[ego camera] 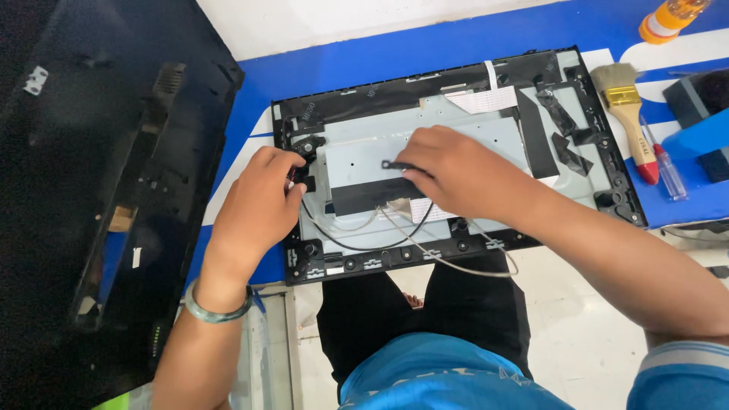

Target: Connecting internal cables, cleaning components with spray and tissue, and placing the back cover on a computer monitor.

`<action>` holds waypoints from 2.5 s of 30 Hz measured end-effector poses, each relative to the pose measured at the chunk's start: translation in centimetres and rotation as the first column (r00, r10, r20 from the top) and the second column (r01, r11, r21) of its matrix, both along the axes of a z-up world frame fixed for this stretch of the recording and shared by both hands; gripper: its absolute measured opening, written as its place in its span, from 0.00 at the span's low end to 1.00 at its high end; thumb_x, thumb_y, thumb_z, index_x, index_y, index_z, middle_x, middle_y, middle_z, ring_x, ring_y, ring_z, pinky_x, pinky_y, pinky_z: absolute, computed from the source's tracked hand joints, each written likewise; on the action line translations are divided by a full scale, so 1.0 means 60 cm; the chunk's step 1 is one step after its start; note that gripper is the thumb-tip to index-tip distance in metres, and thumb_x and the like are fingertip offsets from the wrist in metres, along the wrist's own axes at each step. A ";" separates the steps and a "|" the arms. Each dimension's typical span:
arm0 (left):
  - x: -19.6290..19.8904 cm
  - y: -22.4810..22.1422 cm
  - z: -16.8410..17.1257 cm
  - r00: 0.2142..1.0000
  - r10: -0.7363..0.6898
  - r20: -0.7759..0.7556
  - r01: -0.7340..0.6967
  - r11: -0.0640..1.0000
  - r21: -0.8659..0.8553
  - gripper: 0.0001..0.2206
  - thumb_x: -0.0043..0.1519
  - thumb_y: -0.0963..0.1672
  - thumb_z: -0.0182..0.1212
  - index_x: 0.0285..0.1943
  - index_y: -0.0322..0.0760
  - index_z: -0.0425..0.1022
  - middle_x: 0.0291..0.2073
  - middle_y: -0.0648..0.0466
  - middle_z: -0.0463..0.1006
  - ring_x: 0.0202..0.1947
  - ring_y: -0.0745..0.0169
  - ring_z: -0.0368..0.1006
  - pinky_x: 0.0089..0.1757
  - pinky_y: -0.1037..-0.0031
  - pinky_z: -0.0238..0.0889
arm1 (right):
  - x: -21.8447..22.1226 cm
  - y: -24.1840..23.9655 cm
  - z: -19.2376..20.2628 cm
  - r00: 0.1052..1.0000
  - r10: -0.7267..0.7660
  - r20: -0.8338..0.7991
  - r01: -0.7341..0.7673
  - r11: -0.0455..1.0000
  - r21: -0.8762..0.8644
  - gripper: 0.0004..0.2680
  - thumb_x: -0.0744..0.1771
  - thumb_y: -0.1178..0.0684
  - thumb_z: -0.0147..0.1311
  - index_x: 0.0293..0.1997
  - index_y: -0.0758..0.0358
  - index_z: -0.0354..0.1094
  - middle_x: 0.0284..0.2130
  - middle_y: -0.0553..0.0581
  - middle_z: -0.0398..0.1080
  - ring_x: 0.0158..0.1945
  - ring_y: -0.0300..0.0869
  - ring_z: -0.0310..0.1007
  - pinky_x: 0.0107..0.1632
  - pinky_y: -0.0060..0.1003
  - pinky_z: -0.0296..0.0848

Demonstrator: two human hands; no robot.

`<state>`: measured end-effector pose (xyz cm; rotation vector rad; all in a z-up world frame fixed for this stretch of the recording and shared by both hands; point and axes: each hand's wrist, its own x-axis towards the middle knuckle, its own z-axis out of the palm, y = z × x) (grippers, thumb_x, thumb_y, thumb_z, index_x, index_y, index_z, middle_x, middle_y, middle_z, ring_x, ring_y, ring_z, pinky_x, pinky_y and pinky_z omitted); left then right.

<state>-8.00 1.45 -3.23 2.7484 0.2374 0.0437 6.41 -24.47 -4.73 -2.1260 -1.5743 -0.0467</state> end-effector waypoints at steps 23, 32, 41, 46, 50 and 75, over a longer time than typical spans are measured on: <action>-0.027 -0.015 -0.011 1.000 0.009 0.024 -0.006 0.993 -0.120 0.17 0.67 0.43 0.56 0.64 0.34 0.71 0.58 0.48 0.72 0.40 0.54 0.80 0.42 0.58 0.75 | 0.125 -0.299 -0.030 0.590 -0.577 -0.564 0.792 0.551 0.264 0.11 0.79 0.65 0.54 0.68 0.68 0.54 0.41 0.58 0.64 0.34 0.40 0.66 0.38 0.31 0.69; 0.004 -0.071 0.013 0.986 -0.141 0.088 0.135 0.988 0.075 0.17 0.68 0.48 0.53 0.63 0.38 0.73 0.58 0.49 0.73 0.57 0.44 0.69 0.47 0.48 0.69 | 0.161 -0.266 0.014 0.633 -0.625 -0.457 0.688 0.725 -0.039 0.17 0.68 0.54 0.63 0.64 0.63 0.68 0.34 0.53 0.62 0.36 0.38 0.61 0.44 0.34 0.64; 0.091 -0.222 0.005 0.678 -0.732 0.066 0.709 0.675 0.207 0.11 0.66 0.44 0.60 0.54 0.40 0.80 0.47 0.52 0.80 0.45 0.50 0.73 0.39 0.59 0.69 | 0.207 -0.217 0.060 0.617 -0.619 -0.486 0.543 0.782 -0.306 0.18 0.66 0.51 0.62 0.63 0.54 0.68 0.32 0.53 0.69 0.32 0.40 0.73 0.42 0.37 0.69; 0.204 -0.272 0.026 0.815 -0.576 0.067 0.579 0.804 -0.137 0.17 0.68 0.46 0.54 0.63 0.32 0.72 0.55 0.46 0.79 0.56 0.45 0.73 0.51 0.55 0.67 | 0.194 -0.223 0.037 0.753 -0.473 -0.458 0.456 0.876 -0.155 0.20 0.65 0.50 0.66 0.63 0.59 0.68 0.33 0.56 0.68 0.31 0.41 0.68 0.38 0.36 0.70; 0.295 -0.321 0.031 0.935 -0.345 -0.078 0.267 0.834 -0.483 0.34 0.62 0.52 0.58 0.76 0.40 0.51 0.66 0.51 0.71 0.56 0.59 0.75 0.50 0.66 0.71 | 0.179 -0.234 0.028 0.813 -0.373 -0.446 0.405 0.914 -0.026 0.19 0.65 0.54 0.66 0.61 0.59 0.68 0.32 0.54 0.71 0.29 0.39 0.70 0.35 0.35 0.71; 0.432 -0.372 0.006 0.918 -0.351 0.185 0.338 0.445 -0.830 0.14 0.62 0.42 0.66 0.55 0.39 0.70 0.46 0.55 0.80 0.43 0.60 0.85 0.49 0.70 0.86 | 0.037 -0.298 -0.063 0.965 -0.230 -0.123 0.254 0.937 0.240 0.09 0.70 0.56 0.50 0.53 0.68 0.73 0.54 0.68 0.67 0.53 0.62 0.70 0.56 0.54 0.72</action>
